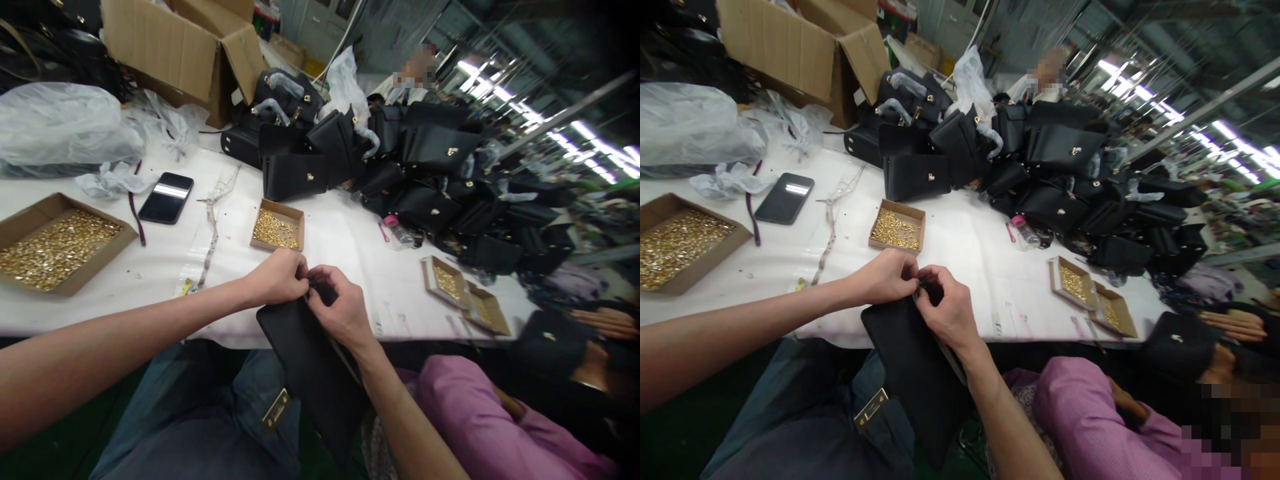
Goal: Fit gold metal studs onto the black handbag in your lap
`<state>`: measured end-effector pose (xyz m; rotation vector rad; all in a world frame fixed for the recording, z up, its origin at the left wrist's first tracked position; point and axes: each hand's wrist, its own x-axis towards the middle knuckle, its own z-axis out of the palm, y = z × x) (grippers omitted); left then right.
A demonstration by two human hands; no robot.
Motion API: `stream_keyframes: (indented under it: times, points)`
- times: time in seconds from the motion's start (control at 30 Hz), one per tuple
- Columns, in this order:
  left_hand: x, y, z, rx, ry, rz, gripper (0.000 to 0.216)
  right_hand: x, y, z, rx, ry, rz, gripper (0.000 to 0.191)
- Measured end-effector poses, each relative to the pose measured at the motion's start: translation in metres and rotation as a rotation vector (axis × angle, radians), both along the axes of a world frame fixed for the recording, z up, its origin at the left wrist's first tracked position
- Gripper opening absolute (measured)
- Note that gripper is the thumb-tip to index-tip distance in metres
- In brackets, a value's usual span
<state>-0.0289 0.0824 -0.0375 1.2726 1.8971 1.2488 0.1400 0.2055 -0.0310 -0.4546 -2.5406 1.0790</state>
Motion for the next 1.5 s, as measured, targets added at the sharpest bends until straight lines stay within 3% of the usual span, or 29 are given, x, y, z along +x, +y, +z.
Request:
stream_keyframes:
  times: [0.07,0.2,0.37,0.57,0.7,0.9,1.2,1.4,1.5]
  points:
    - [0.002,-0.001,0.000,-0.001,-0.041,0.007,0.008,-0.001,0.000,0.000,-0.002,0.004,-0.017,0.031]
    - [0.007,-0.006,0.001,0.030,-0.068,-0.007,0.034,-0.002,0.000,0.002,-0.070,0.013,-0.021,0.033]
    - [0.015,-0.009,0.011,0.022,0.015,0.007,0.015,0.000,-0.001,0.019,-0.141,0.038,0.038,0.025]
    - [0.020,-0.014,0.028,-0.044,-0.083,0.119,0.029,-0.012,0.016,0.057,-0.052,-0.025,0.246,0.032]
    - [0.022,-0.020,0.019,-0.061,-0.066,0.167,0.036,-0.022,0.023,0.054,-0.063,-0.048,0.379,0.041]
    - [0.026,-0.018,0.005,-0.075,-0.068,0.163,0.039,-0.011,0.023,0.027,-0.185,0.007,0.283,0.036]
    - [0.009,-0.012,-0.016,-0.107,-0.328,0.123,0.037,-0.006,0.026,0.024,-0.318,-0.029,0.230,0.034]
    - [0.010,-0.012,-0.009,-0.139,-0.417,0.115,0.029,0.000,0.019,0.034,-0.025,-0.209,0.037,0.030]
    - [0.012,-0.011,-0.005,-0.154,-0.455,0.114,0.030,0.004,0.021,0.034,-0.059,-0.199,0.063,0.024]
